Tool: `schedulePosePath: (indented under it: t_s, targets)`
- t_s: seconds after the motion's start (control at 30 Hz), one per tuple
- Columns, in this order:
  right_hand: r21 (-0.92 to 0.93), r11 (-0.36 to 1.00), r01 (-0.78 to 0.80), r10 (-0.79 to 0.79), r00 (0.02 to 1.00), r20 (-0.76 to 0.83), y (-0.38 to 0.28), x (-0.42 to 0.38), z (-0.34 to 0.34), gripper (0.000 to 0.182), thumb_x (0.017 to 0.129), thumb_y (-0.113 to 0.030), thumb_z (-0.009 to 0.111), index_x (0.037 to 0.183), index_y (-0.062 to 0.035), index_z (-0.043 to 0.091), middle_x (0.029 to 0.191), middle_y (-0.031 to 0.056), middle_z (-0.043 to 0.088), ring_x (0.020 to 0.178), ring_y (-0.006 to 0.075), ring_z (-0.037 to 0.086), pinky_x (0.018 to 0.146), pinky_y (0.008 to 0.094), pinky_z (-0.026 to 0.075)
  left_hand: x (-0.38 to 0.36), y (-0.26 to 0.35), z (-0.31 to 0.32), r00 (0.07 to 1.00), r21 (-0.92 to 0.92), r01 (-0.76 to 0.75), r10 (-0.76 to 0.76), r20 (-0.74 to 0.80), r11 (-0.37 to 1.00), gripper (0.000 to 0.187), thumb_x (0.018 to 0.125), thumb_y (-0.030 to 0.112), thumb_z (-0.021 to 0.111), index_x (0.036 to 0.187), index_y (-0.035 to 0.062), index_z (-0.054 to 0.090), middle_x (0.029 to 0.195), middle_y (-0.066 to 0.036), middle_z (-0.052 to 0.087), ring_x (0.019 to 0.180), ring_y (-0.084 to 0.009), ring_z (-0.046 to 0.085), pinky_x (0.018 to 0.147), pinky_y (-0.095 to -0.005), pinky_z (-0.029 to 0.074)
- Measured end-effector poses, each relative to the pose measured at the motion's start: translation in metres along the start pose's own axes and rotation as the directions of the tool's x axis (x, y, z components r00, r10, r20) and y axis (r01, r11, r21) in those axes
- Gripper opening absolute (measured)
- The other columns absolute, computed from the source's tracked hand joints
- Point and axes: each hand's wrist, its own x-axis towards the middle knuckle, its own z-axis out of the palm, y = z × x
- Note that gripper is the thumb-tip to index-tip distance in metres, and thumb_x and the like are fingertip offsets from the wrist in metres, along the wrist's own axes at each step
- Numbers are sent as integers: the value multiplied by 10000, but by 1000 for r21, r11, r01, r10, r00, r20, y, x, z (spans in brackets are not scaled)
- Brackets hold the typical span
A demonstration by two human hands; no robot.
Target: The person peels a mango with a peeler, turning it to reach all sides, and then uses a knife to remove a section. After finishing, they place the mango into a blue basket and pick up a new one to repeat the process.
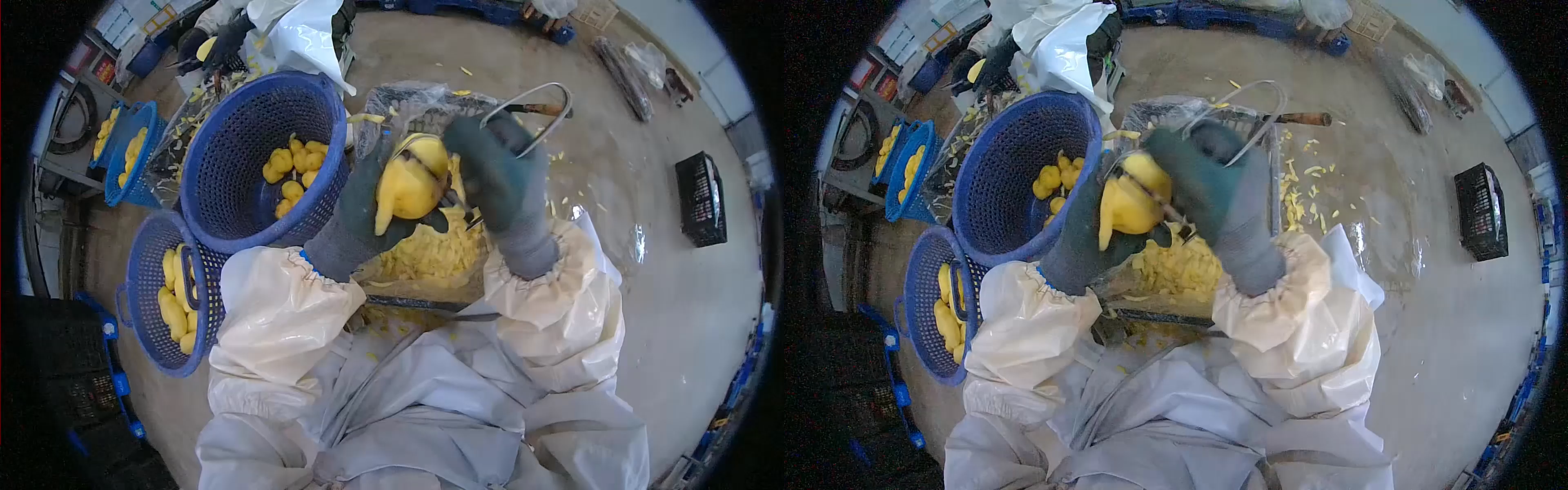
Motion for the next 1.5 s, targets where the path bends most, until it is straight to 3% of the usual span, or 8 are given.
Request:
schedulePosePath:
  t_s: [0.17,0.43,0.53,0.87,0.97,1.17,1.27,1.5]
  targets:
    - [-302,952,-54,-90,891,-444,60,51,-52,187,861,-181,634,904,1,643,792,35,612,569,82,505,498,234,379,15,9,-1,896,-722,429,-359,263,542,549,936,436,489,1263,-4,465,985,-187,605,889,-352,638,549,-430,574]
    - [-292,955,49,-75,994,-79,13,4,-6,247,802,-237,679,722,-6,641,652,28,598,612,76,509,546,279,407,3,-14,6,988,267,-74,106,-110,961,569,961,478,406,1224,-18,497,1022,-217,614,882,-343,642,696,-495,546]
    - [-382,922,-66,-65,946,-319,51,36,-41,251,810,-238,676,721,-6,638,652,28,594,607,75,500,543,266,402,7,-5,0,923,-504,352,-383,46,789,625,953,525,382,1253,-14,486,1053,-222,614,887,-353,642,695,-498,541]
    - [-280,960,23,-20,1000,14,12,-23,18,222,789,-211,720,740,-8,645,635,-14,576,597,51,495,526,235,403,4,17,9,855,-569,273,-467,-225,776,532,948,381,513,1292,-17,438,1116,-174,599,1004,-306,618,837,-395,524]
    - [-216,974,-74,68,997,-38,15,0,5,243,794,-232,719,736,-6,649,621,-24,562,594,48,484,526,235,400,-3,-21,-17,940,729,-243,342,14,640,670,799,217,729,1326,-26,393,1114,-190,596,1015,-311,611,875,-382,497]
    - [-273,956,-106,62,984,-164,30,12,-8,251,804,-255,706,750,-13,667,643,13,612,589,79,517,529,269,410,4,-6,-6,914,820,-270,401,55,505,623,805,186,705,1302,-42,406,1086,-207,602,1009,-325,614,844,-422,516]
    - [-319,946,63,-210,866,-453,60,52,-68,227,811,-230,687,767,-7,673,645,29,622,573,108,521,533,279,410,11,7,-4,895,-717,434,-347,279,545,527,921,382,541,1234,-35,467,1035,-196,621,975,-306,625,763,-464,548]
    - [-221,970,103,-120,991,-63,10,2,-1,144,822,-157,670,837,-14,658,657,22,587,582,97,539,530,242,414,6,16,4,959,-399,180,-251,-134,899,552,848,287,639,1293,15,459,1150,-190,579,1019,-319,609,769,-428,549]
